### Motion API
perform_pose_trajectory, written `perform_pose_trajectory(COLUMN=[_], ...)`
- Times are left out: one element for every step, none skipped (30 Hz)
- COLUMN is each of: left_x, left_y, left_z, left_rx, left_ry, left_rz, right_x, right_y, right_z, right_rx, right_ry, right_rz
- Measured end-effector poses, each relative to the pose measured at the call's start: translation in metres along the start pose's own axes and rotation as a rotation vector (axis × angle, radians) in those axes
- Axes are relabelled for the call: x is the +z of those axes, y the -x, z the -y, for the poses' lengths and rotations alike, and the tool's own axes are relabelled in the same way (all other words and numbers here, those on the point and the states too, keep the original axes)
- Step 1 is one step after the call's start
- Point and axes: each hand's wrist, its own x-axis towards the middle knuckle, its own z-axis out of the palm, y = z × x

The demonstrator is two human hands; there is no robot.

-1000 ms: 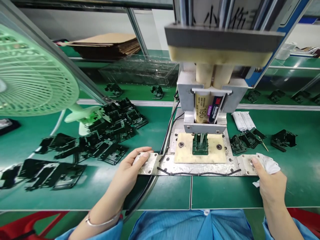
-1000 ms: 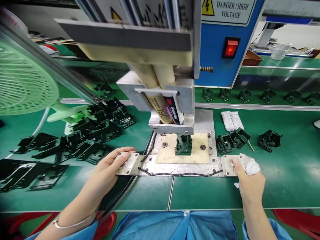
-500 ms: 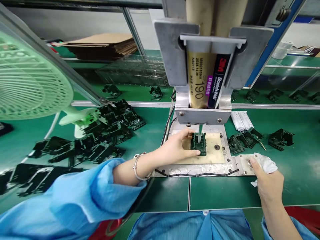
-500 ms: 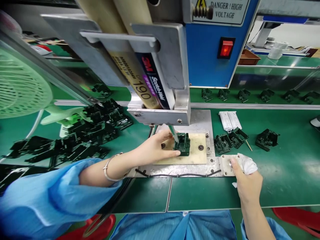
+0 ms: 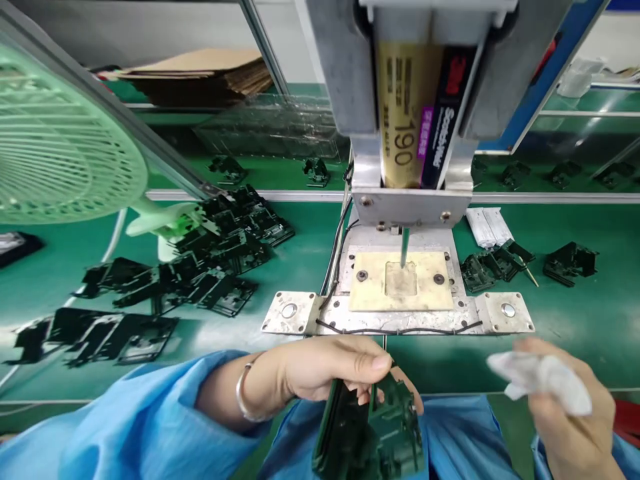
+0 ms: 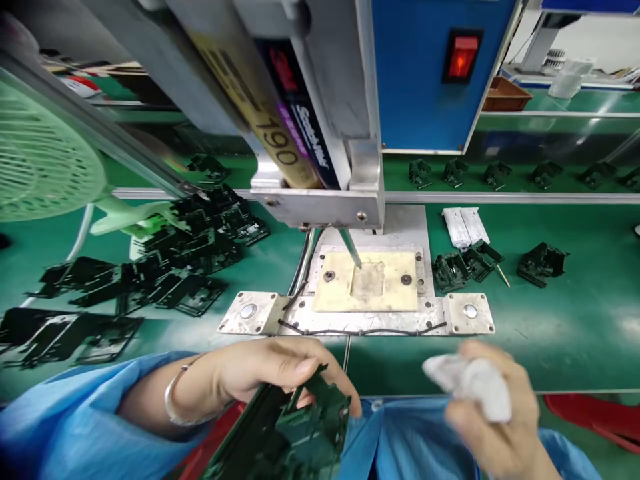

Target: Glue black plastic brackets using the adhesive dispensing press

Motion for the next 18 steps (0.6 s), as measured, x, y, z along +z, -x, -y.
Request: perform_pose_trajectory(left_x=[0.005, 0.009, 0.012, 0.015, 0.017, 0.019, 0.02, 0.02, 0.02, 0.019, 0.019, 0.019, 0.019, 0.02, 0.021, 0.022, 0.023, 0.024], left_y=[-0.001, -0.002, -0.004, -0.005, -0.007, -0.009, -0.011, -0.012, -0.012, -0.011, -0.009, -0.007, -0.003, 0.001, 0.006, 0.011, 0.015, 0.019], left_z=[0.001, 0.002, 0.004, 0.005, 0.007, 0.009, 0.011, 0.012, 0.013, 0.013, 0.012, 0.011, 0.01, 0.01, 0.012, 0.015, 0.019, 0.024], left_rx=[-0.009, -0.015, -0.022, -0.034, -0.047, -0.062, -0.076, -0.075, -0.054, -0.016, 0.027, 0.067, 0.101, 0.13, 0.17, 0.234, 0.332, 0.453], left_ry=[0.002, 0.008, 0.015, 0.018, 0.017, 0.009, -0.005, -0.024, -0.054, -0.097, -0.143, -0.177, -0.191, -0.182, -0.155, -0.122, -0.109, -0.124], left_rz=[0.037, 0.042, 0.034, 0.022, 0.016, 0.028, 0.059, 0.092, 0.114, 0.12, 0.119, 0.117, 0.118, 0.119, 0.11, 0.071, -0.008, -0.128], right_x=[0.006, 0.014, 0.024, 0.034, 0.044, 0.052, 0.059, 0.062, 0.063, 0.062, 0.058, 0.053, 0.045, 0.037, 0.029, 0.02, 0.012, 0.005], right_y=[0.001, 0.001, -0.002, -0.006, -0.009, -0.012, -0.014, -0.014, -0.013, -0.01, -0.006, -0.002, 0.003, 0.009, 0.014, 0.02, 0.025, 0.03], right_z=[0.017, 0.032, 0.046, 0.056, 0.063, 0.068, 0.071, 0.073, 0.074, 0.074, 0.073, 0.07, 0.065, 0.057, 0.047, 0.036, 0.025, 0.014], right_rx=[-0.13, -0.234, -0.337, -0.413, -0.457, -0.466, -0.45, -0.425, -0.402, -0.383, -0.377, -0.373, -0.363, -0.333, -0.28, -0.209, -0.109, 0.027], right_ry=[-0.071, -0.129, -0.198, -0.239, -0.277, -0.283, -0.26, -0.221, -0.172, -0.123, -0.085, -0.066, -0.066, -0.075, -0.091, -0.114, -0.127, -0.104], right_rz=[0.294, 0.452, 0.548, 0.672, 0.736, 0.787, 0.817, 0.82, 0.814, 0.803, 0.793, 0.778, 0.75, 0.698, 0.609, 0.481, 0.326, 0.136])
